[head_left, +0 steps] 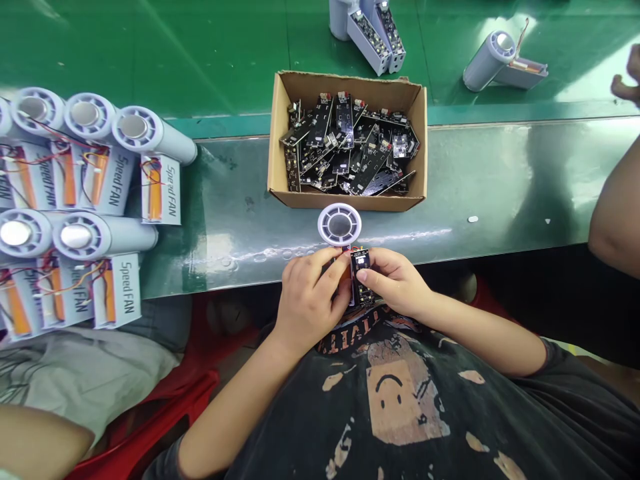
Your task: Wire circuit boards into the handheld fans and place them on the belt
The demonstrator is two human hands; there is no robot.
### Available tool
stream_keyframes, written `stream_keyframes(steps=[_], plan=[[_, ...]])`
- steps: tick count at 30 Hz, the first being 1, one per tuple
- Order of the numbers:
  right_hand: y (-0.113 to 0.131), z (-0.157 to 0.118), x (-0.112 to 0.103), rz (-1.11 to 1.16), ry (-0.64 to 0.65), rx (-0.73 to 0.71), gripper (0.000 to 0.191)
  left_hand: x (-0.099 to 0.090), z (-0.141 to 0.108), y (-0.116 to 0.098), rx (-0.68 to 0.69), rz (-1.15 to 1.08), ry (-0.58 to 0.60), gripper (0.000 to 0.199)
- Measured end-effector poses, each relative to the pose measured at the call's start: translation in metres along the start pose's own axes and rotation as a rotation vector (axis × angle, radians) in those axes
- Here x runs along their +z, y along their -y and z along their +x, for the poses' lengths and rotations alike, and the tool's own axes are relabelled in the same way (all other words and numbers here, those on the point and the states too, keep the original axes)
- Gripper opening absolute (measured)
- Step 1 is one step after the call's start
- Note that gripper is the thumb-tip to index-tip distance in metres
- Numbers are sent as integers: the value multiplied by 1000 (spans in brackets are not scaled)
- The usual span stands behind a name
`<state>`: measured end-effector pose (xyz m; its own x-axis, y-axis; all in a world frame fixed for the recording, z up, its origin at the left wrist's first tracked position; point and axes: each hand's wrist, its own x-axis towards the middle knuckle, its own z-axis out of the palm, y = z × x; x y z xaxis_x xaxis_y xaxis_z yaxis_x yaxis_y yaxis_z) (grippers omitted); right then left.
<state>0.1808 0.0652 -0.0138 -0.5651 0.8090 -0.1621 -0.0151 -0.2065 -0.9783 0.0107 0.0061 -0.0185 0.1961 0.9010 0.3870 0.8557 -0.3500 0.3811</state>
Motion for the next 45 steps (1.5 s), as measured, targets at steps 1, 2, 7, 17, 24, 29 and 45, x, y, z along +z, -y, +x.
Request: stream_keyframes(steps=[1,2,7,17,24,29,45], plan=[[0,0,0,-3,2,2,19,0,0,0,-2,-4,0,40],[0,0,0,-8,3,4,19,0,0,0,-5,-7,1,41],[0,0,-1,-16,5,1,22,0,0,-1,-9,-4,1,42],[-1,-1,-1,-2,14,-5,23,0,0,0,-2,-5,10,40],[-3,-1,-2,9,34,1,24,-1,1,1,-4,-15,-10,39],[-2,-5,-2,97,230,66,22,-3,14,10,32,5,-5,25],[1,-5,-7,211,88,298,8,-25,15,9,-177,-87,-73,7]])
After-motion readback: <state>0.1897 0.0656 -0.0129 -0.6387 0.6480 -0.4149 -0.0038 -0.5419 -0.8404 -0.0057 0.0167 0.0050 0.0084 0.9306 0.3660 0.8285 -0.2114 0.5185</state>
